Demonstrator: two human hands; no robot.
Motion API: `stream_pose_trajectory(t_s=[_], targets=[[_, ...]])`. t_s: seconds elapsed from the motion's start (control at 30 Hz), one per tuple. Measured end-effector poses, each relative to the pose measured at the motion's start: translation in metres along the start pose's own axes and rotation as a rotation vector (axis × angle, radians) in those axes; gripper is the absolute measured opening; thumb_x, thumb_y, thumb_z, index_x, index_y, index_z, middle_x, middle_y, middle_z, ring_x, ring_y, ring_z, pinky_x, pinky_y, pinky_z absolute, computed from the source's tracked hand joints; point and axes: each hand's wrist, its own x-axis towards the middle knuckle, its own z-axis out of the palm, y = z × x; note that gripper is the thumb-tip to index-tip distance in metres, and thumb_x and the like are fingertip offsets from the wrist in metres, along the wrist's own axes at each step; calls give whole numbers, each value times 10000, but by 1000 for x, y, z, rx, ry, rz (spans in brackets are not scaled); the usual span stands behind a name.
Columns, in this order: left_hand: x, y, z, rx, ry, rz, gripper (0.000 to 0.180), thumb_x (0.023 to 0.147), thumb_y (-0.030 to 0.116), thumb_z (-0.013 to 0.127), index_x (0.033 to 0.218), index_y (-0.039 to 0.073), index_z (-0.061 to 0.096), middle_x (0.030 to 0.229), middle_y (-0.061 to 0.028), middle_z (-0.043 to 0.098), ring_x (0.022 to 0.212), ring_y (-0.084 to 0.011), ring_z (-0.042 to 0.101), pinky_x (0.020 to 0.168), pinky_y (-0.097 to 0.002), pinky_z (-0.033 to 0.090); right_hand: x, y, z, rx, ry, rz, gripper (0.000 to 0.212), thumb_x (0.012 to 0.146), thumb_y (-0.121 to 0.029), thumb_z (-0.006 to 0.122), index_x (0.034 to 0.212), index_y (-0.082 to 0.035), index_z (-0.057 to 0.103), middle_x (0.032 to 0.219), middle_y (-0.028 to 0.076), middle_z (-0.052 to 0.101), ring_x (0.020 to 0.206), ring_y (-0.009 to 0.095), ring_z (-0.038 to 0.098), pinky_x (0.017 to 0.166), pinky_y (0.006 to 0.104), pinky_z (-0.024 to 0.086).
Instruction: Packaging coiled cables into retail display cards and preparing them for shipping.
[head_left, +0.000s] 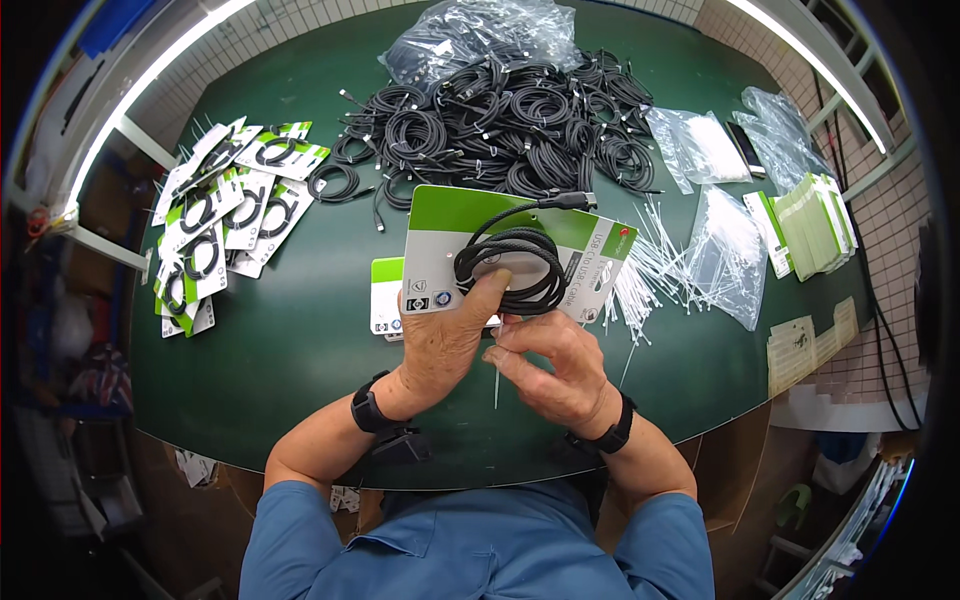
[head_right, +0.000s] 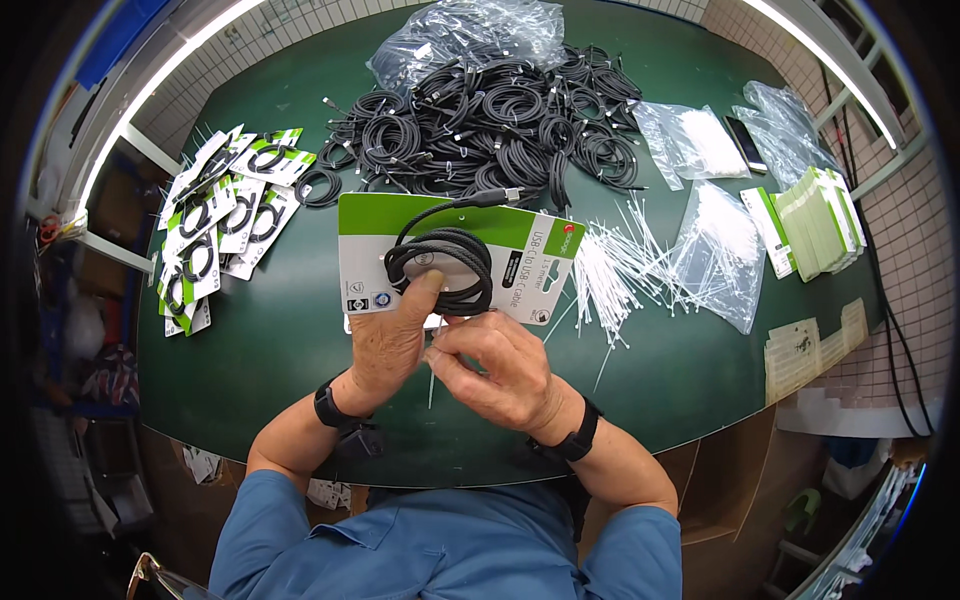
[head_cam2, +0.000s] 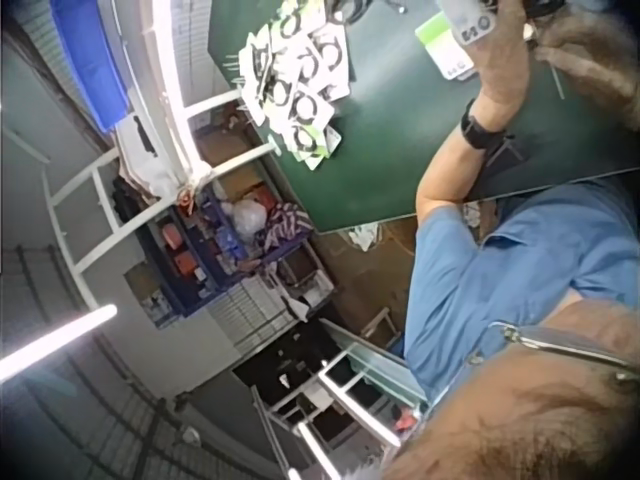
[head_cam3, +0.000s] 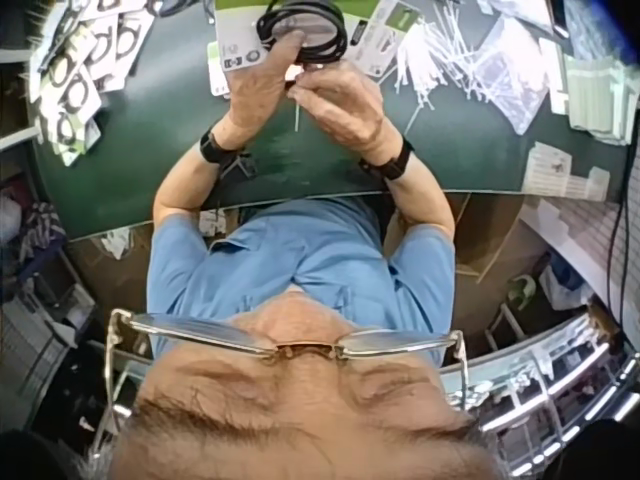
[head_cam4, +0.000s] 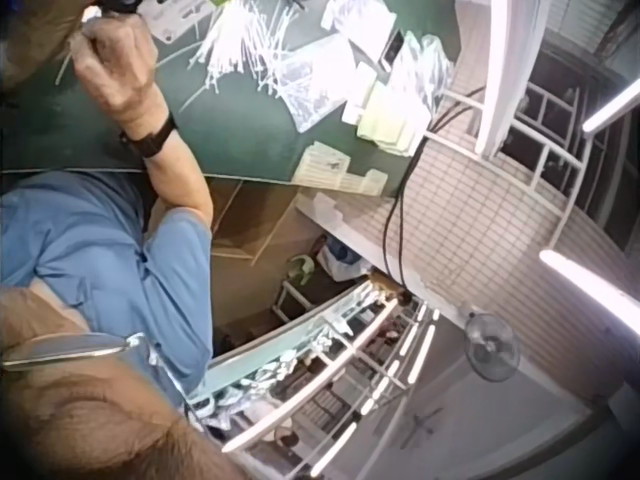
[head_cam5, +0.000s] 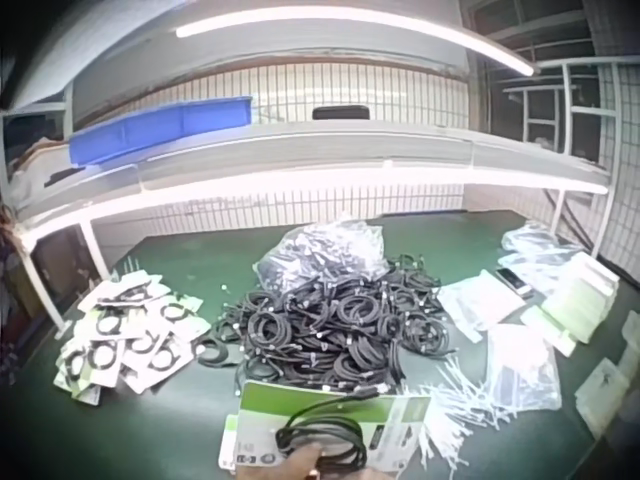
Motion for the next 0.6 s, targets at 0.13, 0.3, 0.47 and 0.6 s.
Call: stream_pose_trajectory(t_s=[0.13,0.3,0.47,0.6], targets=[[10,18,1,-719,68,-548,203,959,56,710,1160,53,680,1063,-77,707,863,-153,711,676,-277,603,0,-1,2,3,21,-16,326,721,50,831,1016,-46,730,1019,111,657,789,247,685,678,350,615],[13,20,1,-969,80,-630,225,949,58,717,1159,8,654,1071,-98,709,884,-157,721,649,-287,642,-2,-3,3,26,30,-18,327,720,47,844,1009,-46,725,1018,105,652,808,248,693,681,352,618],[16,23,1,-1081,116,-712,291,953,87,732,1206,-1,619,1094,-114,708,905,-181,730,641,-313,668,-4,-4,3,65,40,-30,352,722,51,851,1032,-42,713,1031,102,649,838,257,704,679,350,620],[16,23,0,-1063,103,-723,304,963,94,726,1229,4,609,1101,-112,709,905,-184,731,639,-310,665,-3,-4,3,95,44,-39,358,728,55,845,1044,-36,702,1041,103,648,854,262,708,673,348,619]])
